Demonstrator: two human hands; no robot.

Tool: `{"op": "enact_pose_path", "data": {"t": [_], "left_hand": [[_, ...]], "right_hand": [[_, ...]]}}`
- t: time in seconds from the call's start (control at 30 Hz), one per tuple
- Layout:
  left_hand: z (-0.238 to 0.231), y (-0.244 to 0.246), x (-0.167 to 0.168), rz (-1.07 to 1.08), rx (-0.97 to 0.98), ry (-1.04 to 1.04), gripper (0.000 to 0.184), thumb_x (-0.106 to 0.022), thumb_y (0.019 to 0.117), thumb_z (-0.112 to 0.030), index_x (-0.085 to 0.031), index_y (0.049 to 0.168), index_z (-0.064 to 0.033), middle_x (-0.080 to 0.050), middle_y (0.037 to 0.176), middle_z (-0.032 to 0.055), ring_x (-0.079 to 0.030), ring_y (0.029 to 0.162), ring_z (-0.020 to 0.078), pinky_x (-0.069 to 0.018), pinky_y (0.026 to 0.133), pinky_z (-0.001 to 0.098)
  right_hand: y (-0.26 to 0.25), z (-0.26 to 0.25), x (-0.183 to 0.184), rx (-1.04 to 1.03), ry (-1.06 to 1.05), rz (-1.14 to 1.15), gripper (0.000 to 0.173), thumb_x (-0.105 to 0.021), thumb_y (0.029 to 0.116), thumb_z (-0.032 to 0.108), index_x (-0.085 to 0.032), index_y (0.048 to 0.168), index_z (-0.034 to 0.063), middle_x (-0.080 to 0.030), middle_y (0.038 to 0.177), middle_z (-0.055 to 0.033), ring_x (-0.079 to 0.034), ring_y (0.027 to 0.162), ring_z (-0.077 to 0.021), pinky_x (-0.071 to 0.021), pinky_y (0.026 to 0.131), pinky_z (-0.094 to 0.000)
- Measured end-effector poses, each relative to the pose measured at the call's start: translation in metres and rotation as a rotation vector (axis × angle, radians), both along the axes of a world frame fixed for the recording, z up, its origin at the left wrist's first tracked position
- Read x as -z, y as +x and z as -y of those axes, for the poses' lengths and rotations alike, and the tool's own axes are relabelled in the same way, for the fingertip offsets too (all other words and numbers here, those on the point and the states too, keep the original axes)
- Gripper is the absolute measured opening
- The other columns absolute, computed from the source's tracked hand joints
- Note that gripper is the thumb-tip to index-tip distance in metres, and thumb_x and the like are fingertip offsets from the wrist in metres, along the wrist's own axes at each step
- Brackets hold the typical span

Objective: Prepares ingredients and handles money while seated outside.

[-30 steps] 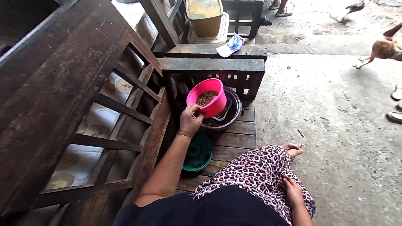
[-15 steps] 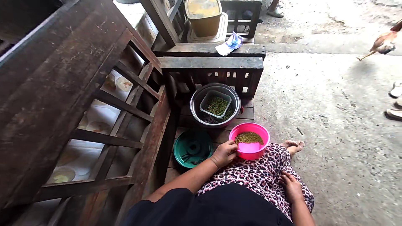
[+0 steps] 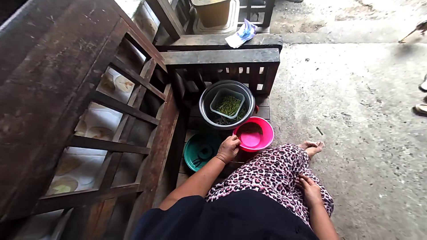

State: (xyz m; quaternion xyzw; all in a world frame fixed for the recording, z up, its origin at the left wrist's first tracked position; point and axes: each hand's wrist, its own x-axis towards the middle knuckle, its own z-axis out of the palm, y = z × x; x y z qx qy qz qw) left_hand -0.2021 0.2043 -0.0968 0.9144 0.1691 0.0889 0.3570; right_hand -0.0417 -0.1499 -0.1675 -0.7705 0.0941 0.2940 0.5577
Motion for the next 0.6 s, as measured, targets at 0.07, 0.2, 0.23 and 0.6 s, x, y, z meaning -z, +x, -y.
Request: {"op": "enact_pose_path", "data": {"t": [0.07, 0.2, 0.23, 0.6], "left_hand": [[0.005, 0.002, 0.002, -0.006, 0.007, -0.013, 0.017, -0.06, 0.0904, 0.002, -0.073, 0.1, 0.0066, -0.069, 0.112, 0.0245, -0.065, 0.112, 0.0383, -0.0497, 0.103, 0.048], [0.026, 0.006, 0.004, -0.06, 0.046, -0.077, 0.021, -0.06, 0.0915, -0.001, -0.073, 0.106, 0.0072, -0.067, 0.114, 0.0266, -0.064, 0.114, 0.0384, -0.0484, 0.104, 0.0473], [0.029, 0.006, 0.006, -0.066, 0.049, -0.077, 0.021, -0.06, 0.092, -0.002, -0.073, 0.106, 0.0071, -0.067, 0.114, 0.0269, -0.064, 0.113, 0.0388, -0.0485, 0.104, 0.0476], [0.014, -0.065, -0.007, 0.099, -0.099, -0.05, 0.027, -0.057, 0.0929, 0.006, -0.071, 0.117, 0.0055, -0.063, 0.131, 0.0244, -0.066, 0.117, 0.0348, -0.054, 0.101, 0.0463]], "right_hand": [[0.0, 0.002, 0.001, 0.005, 0.009, -0.002, 0.025, -0.047, 0.1061, 0.002, -0.06, 0.124, -0.0083, -0.071, 0.097, -0.0099, -0.068, 0.075, -0.0069, -0.0578, 0.071, -0.0233], [0.0, -0.002, -0.001, 0.018, -0.002, -0.006, 0.025, -0.048, 0.1062, 0.004, -0.059, 0.125, -0.0078, -0.069, 0.097, -0.0092, -0.066, 0.074, -0.0058, -0.0567, 0.069, -0.0224], [0.0, -0.003, -0.002, 0.013, -0.024, 0.001, 0.025, -0.048, 0.1061, 0.004, -0.059, 0.126, -0.0076, -0.067, 0.1, -0.0097, -0.065, 0.074, -0.0052, -0.0562, 0.069, -0.0221], [0.0, 0.0, -0.004, -0.09, -0.127, 0.068, 0.028, -0.051, 0.1052, 0.008, -0.058, 0.127, -0.0066, -0.062, 0.103, -0.0052, -0.056, 0.077, 0.0033, -0.0494, 0.073, -0.0166]]}}
